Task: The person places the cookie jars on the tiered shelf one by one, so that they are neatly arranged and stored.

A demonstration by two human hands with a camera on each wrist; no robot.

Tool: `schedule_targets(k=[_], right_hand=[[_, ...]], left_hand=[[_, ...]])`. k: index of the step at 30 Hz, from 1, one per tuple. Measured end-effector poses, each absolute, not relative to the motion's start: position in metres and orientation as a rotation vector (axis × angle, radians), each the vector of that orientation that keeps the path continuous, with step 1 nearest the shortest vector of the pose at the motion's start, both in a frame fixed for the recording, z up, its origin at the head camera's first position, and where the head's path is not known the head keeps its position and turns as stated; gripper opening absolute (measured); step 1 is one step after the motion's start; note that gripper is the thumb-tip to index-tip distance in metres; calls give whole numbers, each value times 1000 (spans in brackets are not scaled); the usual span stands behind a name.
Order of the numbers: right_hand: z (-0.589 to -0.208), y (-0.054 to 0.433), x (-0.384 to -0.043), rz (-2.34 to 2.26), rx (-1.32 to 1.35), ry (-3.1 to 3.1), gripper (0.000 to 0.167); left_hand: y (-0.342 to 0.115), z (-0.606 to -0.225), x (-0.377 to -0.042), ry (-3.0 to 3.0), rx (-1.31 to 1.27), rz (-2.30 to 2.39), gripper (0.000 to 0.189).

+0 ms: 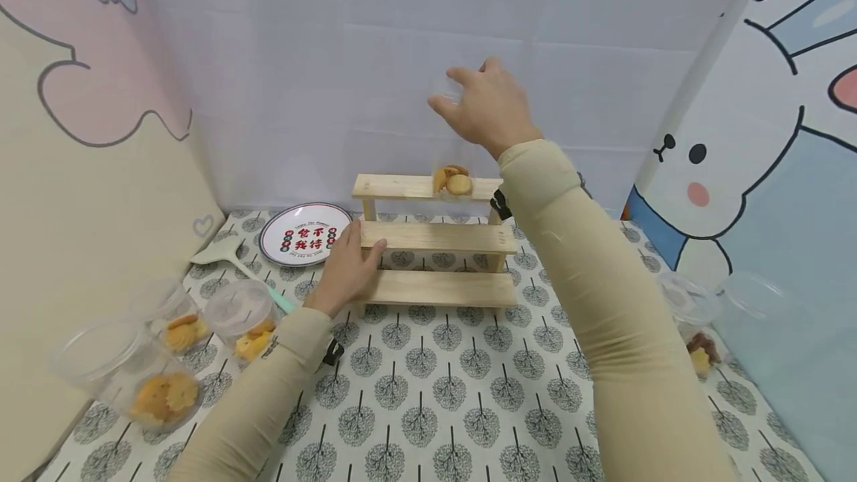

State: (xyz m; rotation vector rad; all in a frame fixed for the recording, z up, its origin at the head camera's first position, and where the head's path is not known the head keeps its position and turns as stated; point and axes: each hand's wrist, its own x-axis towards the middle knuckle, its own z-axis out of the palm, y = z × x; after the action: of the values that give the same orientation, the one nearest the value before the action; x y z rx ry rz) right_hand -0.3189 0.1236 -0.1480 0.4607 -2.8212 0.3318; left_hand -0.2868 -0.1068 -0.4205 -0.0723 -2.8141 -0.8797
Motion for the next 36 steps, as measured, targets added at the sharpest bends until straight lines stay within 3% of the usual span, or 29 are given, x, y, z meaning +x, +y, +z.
schedule_targets(k=[13,36], right_hand=[[-146,91,-328,335,532,-2881,71],[-153,75,-336,419,519,-2929,73]], left_hand=[[-100,-417,-278,-2808,-87,-891,88],[-87,-417,-269,-2792,-99,-899,87]])
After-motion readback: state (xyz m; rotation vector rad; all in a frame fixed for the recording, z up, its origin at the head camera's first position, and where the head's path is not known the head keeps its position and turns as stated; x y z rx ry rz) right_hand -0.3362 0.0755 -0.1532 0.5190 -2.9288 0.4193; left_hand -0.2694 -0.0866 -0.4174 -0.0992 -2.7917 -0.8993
